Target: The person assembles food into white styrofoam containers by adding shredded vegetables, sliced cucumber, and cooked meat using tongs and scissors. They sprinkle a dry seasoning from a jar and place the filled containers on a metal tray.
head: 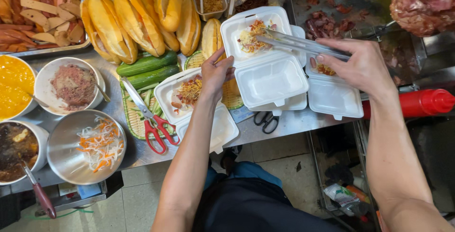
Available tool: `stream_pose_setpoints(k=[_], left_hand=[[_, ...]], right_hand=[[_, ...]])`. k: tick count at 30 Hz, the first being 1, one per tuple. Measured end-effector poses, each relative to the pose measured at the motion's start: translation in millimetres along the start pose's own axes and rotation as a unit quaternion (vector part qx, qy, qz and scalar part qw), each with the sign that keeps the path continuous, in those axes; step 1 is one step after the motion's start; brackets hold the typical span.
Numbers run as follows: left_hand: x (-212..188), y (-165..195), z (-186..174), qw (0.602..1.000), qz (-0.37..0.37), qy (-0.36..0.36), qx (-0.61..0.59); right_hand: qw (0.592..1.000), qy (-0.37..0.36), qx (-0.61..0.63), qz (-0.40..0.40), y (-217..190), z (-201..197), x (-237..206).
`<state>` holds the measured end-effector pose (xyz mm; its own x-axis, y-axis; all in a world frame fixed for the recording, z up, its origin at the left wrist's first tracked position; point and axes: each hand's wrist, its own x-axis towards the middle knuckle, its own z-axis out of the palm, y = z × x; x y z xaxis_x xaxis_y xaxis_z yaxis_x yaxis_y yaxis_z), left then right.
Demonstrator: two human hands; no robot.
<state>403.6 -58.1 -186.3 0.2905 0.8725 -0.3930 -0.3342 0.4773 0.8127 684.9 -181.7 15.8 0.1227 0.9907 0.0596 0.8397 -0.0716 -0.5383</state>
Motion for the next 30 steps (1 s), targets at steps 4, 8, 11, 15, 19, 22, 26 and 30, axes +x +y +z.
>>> stream_pose_setpoints(k=[4, 8, 11, 15, 19, 22, 26, 30], left_hand=[[-3, -2, -4, 1.0, 0.001, 0.0, 0.004], [-3, -3, -8, 1.0, 0.004, 0.013, 0.007], [-2, -4, -8, 1.0, 0.007, 0.017, 0.004], [-2, -7, -5, 1.0, 0.005, 0.01, -0.014], [-3, -8, -8, 1.0, 0.005, 0.019, -0.013], [-4, -5, -12, 0.999, -0.003, 0.03, -0.011], [-7, -1, -16, 1.0, -0.005, 0.025, -0.005], [-7, 0, -15, 1.0, -0.008, 0.019, 0.008]], right_hand=[[0.999, 0.028, -0.012, -0.018, 9, -5, -14], [0.997, 0.025, 0.062, 0.025, 16, -9, -8], [0.99, 0.061, 0.118, -0.041, 12, 0, 27], [0.991, 0.064, -0.074, -0.089, -6, 39, 112], [0.948, 0.028, -0.225, -0.223, -26, 101, 191], [0.927, 0.031, -0.274, -0.256, -33, 136, 220], [0.925, 0.034, -0.272, -0.263, -26, 150, 229], [0.924, 0.028, -0.306, -0.228, -12, 146, 222]])
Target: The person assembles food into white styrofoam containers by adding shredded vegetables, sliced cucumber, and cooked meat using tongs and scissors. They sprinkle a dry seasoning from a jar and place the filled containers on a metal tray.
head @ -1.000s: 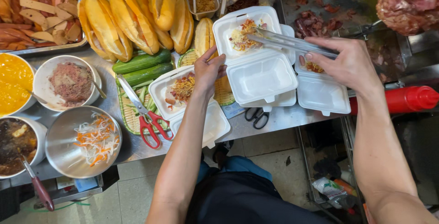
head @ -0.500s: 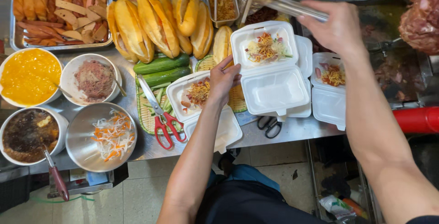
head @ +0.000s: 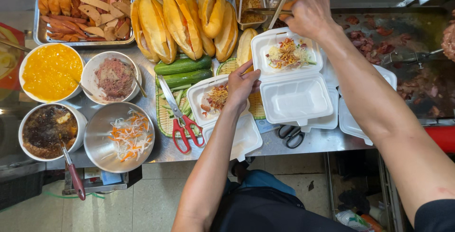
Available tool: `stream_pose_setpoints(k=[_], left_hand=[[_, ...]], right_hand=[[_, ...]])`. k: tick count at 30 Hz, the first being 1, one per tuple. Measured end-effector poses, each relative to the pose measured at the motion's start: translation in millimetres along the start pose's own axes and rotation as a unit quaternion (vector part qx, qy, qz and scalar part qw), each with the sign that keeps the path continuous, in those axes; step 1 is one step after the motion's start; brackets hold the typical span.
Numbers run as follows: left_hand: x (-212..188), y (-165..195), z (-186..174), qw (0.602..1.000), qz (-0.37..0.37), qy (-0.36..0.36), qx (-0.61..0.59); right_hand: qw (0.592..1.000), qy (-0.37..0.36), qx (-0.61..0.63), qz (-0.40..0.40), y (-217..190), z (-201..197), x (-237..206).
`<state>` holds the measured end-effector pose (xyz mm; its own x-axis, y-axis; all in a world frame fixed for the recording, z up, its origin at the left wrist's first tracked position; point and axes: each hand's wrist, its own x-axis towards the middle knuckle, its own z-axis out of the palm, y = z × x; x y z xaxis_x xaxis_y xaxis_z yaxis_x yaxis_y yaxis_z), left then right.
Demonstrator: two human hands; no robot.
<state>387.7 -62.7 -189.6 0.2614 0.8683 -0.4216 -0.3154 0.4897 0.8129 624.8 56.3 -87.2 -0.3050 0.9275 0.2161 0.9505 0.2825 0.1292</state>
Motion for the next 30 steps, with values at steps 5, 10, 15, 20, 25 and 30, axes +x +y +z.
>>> stream_pose_setpoints(k=[5, 10, 15, 20, 25, 30], left_hand=[[3, -3, 5, 1.0, -0.009, -0.002, -0.002], [7, -7, 14, 1.0, 0.001, -0.011, -0.001], [15, -13, 38, 1.0, 0.004, -0.026, -0.003], [14, -24, 66, 0.998, -0.01, -0.059, 0.006], [-1, -21, 67, 0.997, -0.016, -0.06, 0.049], [-18, -8, 53, 0.994, -0.023, -0.056, 0.093]], right_hand=[[0.979, 0.052, 0.18, 0.076, 1, -20, -26], [0.927, 0.048, 0.337, 0.16, 6, -56, -65], [0.872, 0.102, 0.41, 0.247, 25, -105, -165], [0.855, 0.128, 0.36, 0.351, 31, -156, -305], [0.841, 0.104, 0.284, 0.448, 18, -138, -378], [0.83, 0.067, 0.205, 0.515, 10, -115, -394]])
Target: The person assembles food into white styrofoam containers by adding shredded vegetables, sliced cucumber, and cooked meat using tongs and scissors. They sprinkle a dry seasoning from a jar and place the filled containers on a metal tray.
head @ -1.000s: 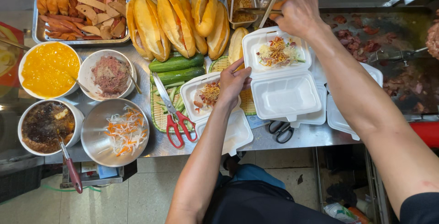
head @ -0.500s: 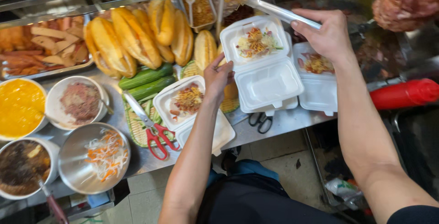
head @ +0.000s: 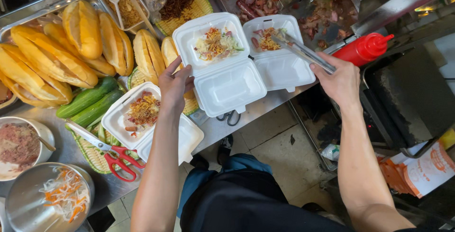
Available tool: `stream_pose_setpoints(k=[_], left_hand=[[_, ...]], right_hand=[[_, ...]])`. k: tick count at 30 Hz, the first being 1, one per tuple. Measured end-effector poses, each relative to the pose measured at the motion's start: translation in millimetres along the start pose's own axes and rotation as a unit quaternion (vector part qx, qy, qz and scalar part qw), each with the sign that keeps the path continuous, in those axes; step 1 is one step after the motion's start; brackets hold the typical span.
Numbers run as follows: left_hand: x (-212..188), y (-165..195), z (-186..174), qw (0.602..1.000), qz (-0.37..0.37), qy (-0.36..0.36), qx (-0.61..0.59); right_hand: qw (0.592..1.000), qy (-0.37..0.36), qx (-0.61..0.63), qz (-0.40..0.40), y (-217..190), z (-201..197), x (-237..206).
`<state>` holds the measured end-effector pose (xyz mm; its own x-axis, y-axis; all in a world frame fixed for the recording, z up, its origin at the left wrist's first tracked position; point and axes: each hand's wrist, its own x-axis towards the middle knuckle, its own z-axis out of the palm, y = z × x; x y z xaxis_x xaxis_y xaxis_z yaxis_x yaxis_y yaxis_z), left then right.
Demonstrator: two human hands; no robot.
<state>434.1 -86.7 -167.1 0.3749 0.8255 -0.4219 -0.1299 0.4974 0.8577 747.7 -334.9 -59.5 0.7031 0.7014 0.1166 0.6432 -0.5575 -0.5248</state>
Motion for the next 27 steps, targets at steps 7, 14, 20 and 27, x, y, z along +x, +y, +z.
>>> stream_pose_setpoints(k=[7, 14, 20, 27], left_hand=[[-14, 0, -17, 1.0, 0.014, 0.021, 0.017], [-12, -6, -31, 0.994, 0.045, 0.067, 0.067], [-19, 6, -42, 0.991, 0.112, 0.028, 0.072], [-81, 53, -182, 0.934, 0.254, 0.252, -0.01]], right_hand=[[0.997, 0.019, 0.068, -0.03, -2, 1, -1], [0.981, -0.003, 0.162, -0.104, -69, 59, 23], [0.955, -0.044, 0.214, -0.199, -155, 78, 0], [0.925, -0.22, 0.267, -0.156, -243, 124, -70]])
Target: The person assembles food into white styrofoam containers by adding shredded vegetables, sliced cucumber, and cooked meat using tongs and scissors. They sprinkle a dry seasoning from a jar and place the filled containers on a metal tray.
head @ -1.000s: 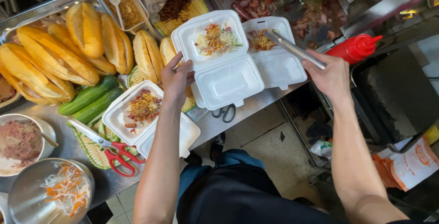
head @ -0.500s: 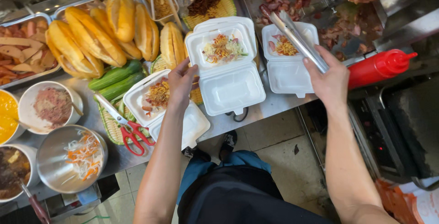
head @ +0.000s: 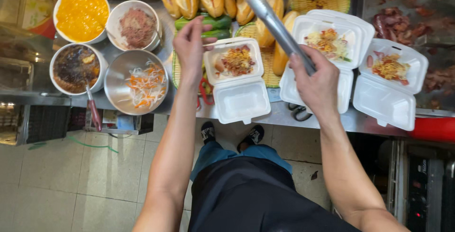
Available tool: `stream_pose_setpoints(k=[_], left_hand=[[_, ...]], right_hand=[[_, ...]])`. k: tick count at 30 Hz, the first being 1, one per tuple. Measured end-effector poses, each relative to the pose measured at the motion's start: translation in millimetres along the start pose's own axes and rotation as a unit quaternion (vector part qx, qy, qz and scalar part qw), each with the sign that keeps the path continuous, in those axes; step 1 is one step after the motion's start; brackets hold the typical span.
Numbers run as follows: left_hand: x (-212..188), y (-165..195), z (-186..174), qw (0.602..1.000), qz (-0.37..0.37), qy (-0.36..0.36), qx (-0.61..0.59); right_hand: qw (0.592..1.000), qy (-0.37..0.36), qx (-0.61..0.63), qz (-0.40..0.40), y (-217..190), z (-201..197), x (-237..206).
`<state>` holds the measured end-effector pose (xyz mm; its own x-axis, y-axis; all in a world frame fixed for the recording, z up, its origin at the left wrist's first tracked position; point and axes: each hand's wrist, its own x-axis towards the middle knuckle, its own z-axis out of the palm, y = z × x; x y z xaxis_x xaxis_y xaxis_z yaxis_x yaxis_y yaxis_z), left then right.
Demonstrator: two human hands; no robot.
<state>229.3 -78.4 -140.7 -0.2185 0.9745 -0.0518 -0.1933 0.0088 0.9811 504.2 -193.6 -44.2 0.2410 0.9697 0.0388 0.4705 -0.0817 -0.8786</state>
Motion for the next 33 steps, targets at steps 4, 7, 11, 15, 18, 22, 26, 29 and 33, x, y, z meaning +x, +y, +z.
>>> stream_pose_setpoints(k=[4, 7, 11, 15, 18, 22, 26, 29, 33], left_hand=[[-6, 16, -74, 0.995, 0.002, 0.088, -0.05], [-20, 22, -110, 0.99, -0.002, 0.102, -0.1], [-25, 26, -138, 0.994, 0.029, 0.056, -0.089], [-15, 18, -156, 0.997, -0.024, -0.045, -0.06], [4, 33, -151, 0.997, -0.017, -0.054, -0.055], [42, 116, -151, 0.995, 0.023, -0.048, -0.078], [74, 217, -157, 0.988, 0.103, -0.03, -0.11], [92, 285, -149, 0.973, 0.181, -0.079, -0.122], [107, 353, -134, 0.969, 0.187, -0.052, -0.152]], right_hand=[[0.996, -0.054, -0.028, -0.067, -4, 91, -7], [0.986, -0.059, -0.031, -0.153, -7, 164, -22], [0.974, -0.052, -0.155, -0.156, -3, 252, -27], [0.954, 0.013, -0.246, -0.17, 4, 300, -22], [0.954, -0.012, -0.283, -0.101, -27, 299, -10], [0.945, 0.037, -0.222, -0.236, -134, 259, 24], [0.886, 0.119, -0.05, -0.445, -273, 227, 73], [0.787, 0.15, 0.017, -0.598, -407, 239, 132], [0.868, 0.083, -0.185, -0.453, -558, 262, 204]])
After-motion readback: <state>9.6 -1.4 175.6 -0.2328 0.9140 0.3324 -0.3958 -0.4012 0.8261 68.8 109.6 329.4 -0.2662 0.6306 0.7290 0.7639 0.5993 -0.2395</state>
